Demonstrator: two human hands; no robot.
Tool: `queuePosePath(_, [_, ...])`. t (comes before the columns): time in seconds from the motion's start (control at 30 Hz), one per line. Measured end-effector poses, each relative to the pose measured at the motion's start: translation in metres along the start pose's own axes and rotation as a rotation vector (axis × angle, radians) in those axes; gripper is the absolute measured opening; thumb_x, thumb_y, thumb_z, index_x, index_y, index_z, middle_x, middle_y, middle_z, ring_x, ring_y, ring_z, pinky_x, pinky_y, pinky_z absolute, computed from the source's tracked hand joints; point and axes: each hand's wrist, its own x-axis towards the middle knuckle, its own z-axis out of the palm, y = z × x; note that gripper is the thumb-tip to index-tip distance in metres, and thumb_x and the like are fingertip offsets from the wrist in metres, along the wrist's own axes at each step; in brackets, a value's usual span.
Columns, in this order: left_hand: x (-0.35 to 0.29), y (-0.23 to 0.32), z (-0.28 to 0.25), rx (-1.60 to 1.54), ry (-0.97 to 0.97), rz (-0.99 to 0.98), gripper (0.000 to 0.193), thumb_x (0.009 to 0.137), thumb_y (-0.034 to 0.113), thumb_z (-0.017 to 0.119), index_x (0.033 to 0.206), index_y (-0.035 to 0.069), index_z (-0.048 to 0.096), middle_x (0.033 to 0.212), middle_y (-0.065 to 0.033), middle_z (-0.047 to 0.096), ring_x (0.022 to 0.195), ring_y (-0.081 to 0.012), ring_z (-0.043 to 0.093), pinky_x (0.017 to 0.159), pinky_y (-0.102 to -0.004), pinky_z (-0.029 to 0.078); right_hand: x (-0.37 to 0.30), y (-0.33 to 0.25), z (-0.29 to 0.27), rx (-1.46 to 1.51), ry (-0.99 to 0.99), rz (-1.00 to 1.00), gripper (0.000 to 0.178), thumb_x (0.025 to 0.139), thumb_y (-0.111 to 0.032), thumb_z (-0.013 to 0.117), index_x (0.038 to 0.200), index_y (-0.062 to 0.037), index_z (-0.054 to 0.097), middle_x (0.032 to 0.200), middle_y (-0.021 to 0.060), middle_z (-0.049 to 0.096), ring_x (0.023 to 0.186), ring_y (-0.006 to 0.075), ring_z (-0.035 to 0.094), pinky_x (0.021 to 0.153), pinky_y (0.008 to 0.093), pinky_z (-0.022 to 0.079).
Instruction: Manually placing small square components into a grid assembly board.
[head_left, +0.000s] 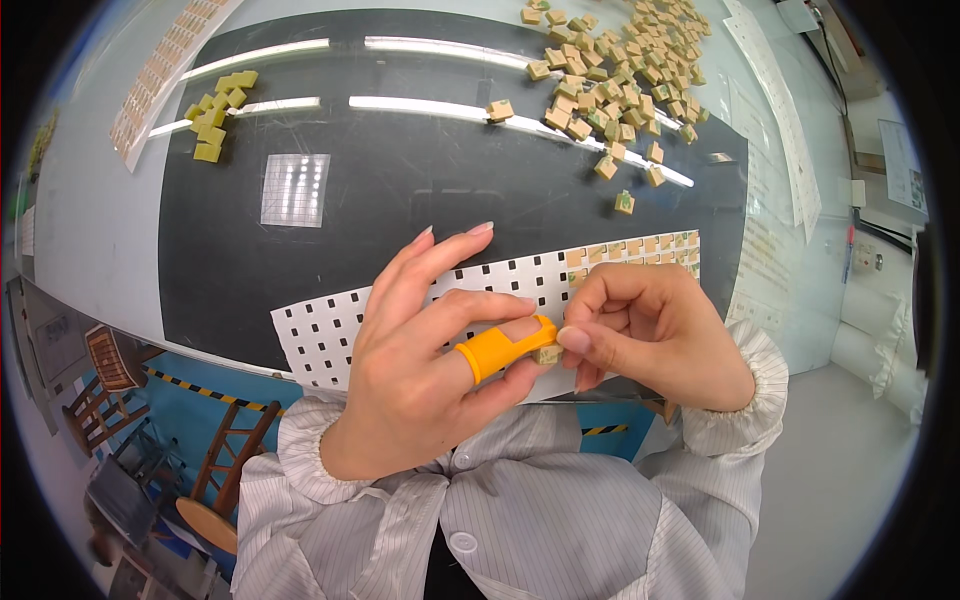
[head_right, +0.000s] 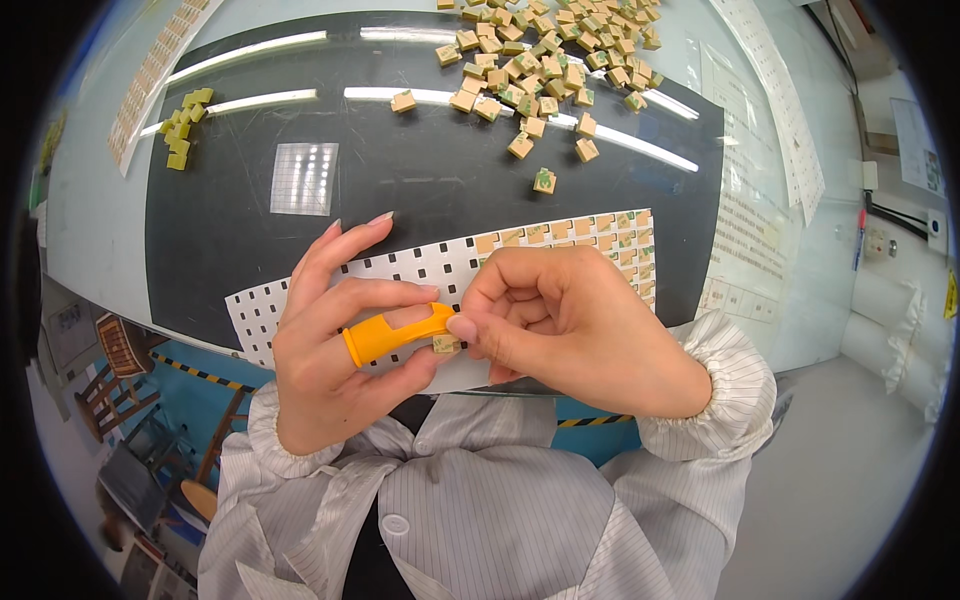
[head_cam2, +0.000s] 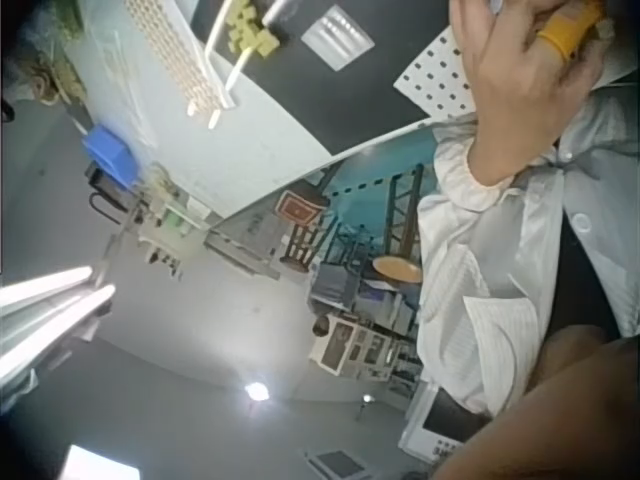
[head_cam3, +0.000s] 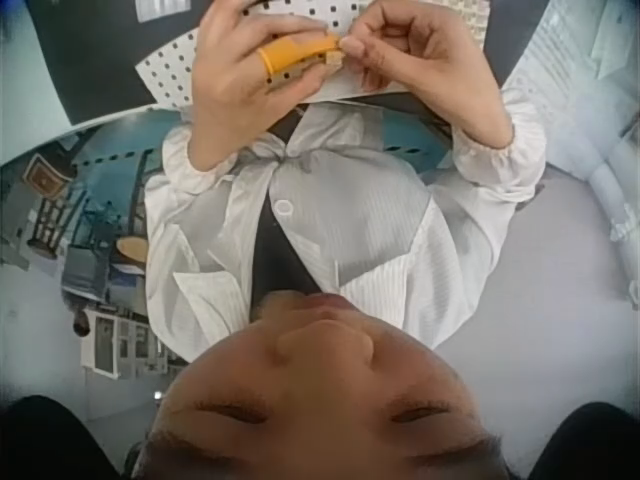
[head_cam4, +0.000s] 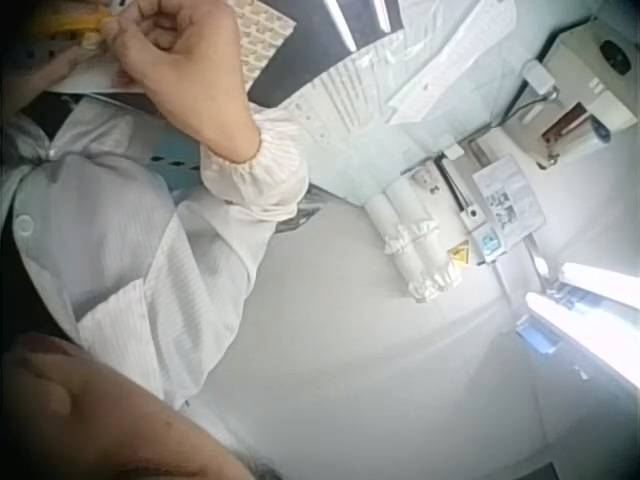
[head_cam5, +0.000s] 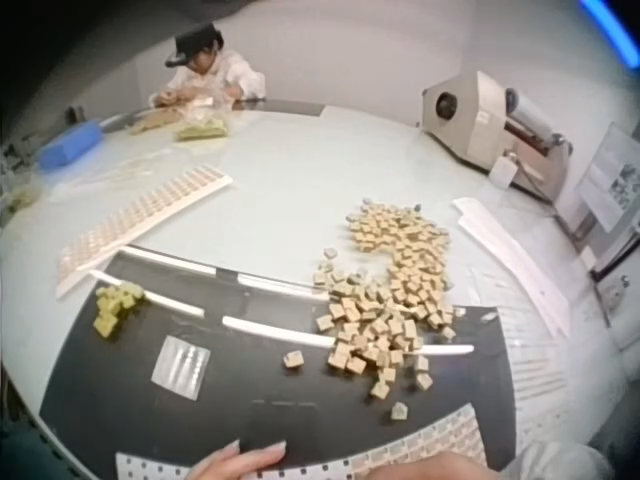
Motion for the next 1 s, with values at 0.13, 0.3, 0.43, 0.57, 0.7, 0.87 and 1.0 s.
queuePosePath(0.13, [-0.001, -0.001, 0.0, -0.004, -0.001, -0.003, 0.02, 0.065, 0.013, 0.08, 0.084, 0.011, 0.074, 0.097, 0.0017, 0.067, 0.12, -0.0319, 0.054, 0.1, -0.0565, 0.04, -0.001, -0.002, 0.0, -0.093, -0.03, 0.087, 0.013, 0.092, -0.011, 0.063, 0.091, 0.0008, 0.058, 0.08, 0.0053, 0.064, 0.067, 0.0083, 0.062, 0.061, 0.0217, 0.054])
queuePosePath(0.3, [-0.002, -0.001, -0.001, -0.008, -0.016, -0.009, 0.021, 0.064, 0.012, 0.08, 0.085, 0.012, 0.075, 0.097, 0.0025, 0.069, 0.121, -0.0329, 0.054, 0.103, -0.0564, 0.037, -0.002, -0.005, 0.001, -0.104, -0.022, 0.104, 0.014, 0.094, -0.014, 0.062, 0.09, -0.0005, 0.058, 0.077, 0.0047, 0.064, 0.063, 0.0075, 0.062, 0.057, 0.0206, 0.052])
queuePosePath(0.43, [-0.003, -0.002, -0.001, -0.012, -0.014, -0.023, 0.023, 0.063, 0.011, 0.08, 0.085, 0.013, 0.075, 0.098, 0.0033, 0.07, 0.121, -0.0343, 0.055, 0.106, -0.0559, 0.034, -0.001, -0.01, 0.006, -0.119, -0.011, 0.143, 0.015, 0.093, -0.013, 0.062, 0.088, -0.0011, 0.057, 0.074, 0.0039, 0.063, 0.062, 0.0063, 0.061, 0.054, 0.0192, 0.05])
queuePosePath(0.57, [-0.002, -0.001, -0.001, -0.002, -0.013, -0.019, 0.022, 0.064, 0.011, 0.08, 0.085, 0.013, 0.075, 0.098, 0.0035, 0.07, 0.121, -0.0346, 0.054, 0.106, -0.056, 0.034, 0.0, 0.0, 0.008, -0.266, -0.03, 0.031, 0.018, 0.091, -0.011, 0.066, 0.083, -0.0019, 0.053, 0.073, 0.0024, 0.061, 0.059, 0.0043, 0.058, 0.051, 0.0179, 0.047])
queuePosePath(0.7, [-0.002, -0.001, -0.001, -0.011, -0.012, -0.025, 0.021, 0.064, 0.012, 0.08, 0.084, 0.012, 0.075, 0.098, 0.0033, 0.07, 0.121, -0.0349, 0.054, 0.106, -0.0562, 0.033, 0.003, 0.001, 0.008, -0.266, -0.025, 0.038, 0.019, 0.089, -0.009, 0.068, 0.082, -0.002, 0.052, 0.071, 0.0017, 0.06, 0.058, 0.0037, 0.057, 0.05, 0.0178, 0.046])
queuePosePath(0.87, [-0.002, -0.001, -0.001, -0.015, -0.01, -0.027, 0.022, 0.063, 0.012, 0.081, 0.085, 0.012, 0.075, 0.099, 0.0029, 0.07, 0.121, -0.0353, 0.054, 0.106, -0.0566, 0.033, 0.001, -0.009, 0.009, -0.182, -0.032, 0.153, 0.023, 0.092, -0.016, 0.065, 0.08, -0.0001, 0.053, 0.06, 0.0, 0.057, 0.049, 0.0051, 0.055, 0.041, 0.0201, 0.041])
queuePosePath(1.0, [-0.002, -0.001, -0.001, -0.004, -0.016, -0.007, 0.024, 0.063, 0.012, 0.081, 0.086, 0.011, 0.074, 0.098, 0.0022, 0.069, 0.121, -0.0342, 0.054, 0.103, -0.0562, 0.036, -0.002, -0.014, 0.001, -0.183, -0.068, 0.213, 0.016, 0.093, -0.013, 0.064, 0.088, -0.0022, 0.054, 0.072, 0.0015, 0.059, 0.058, 0.0037, 0.057, 0.05, 0.0179, 0.046])
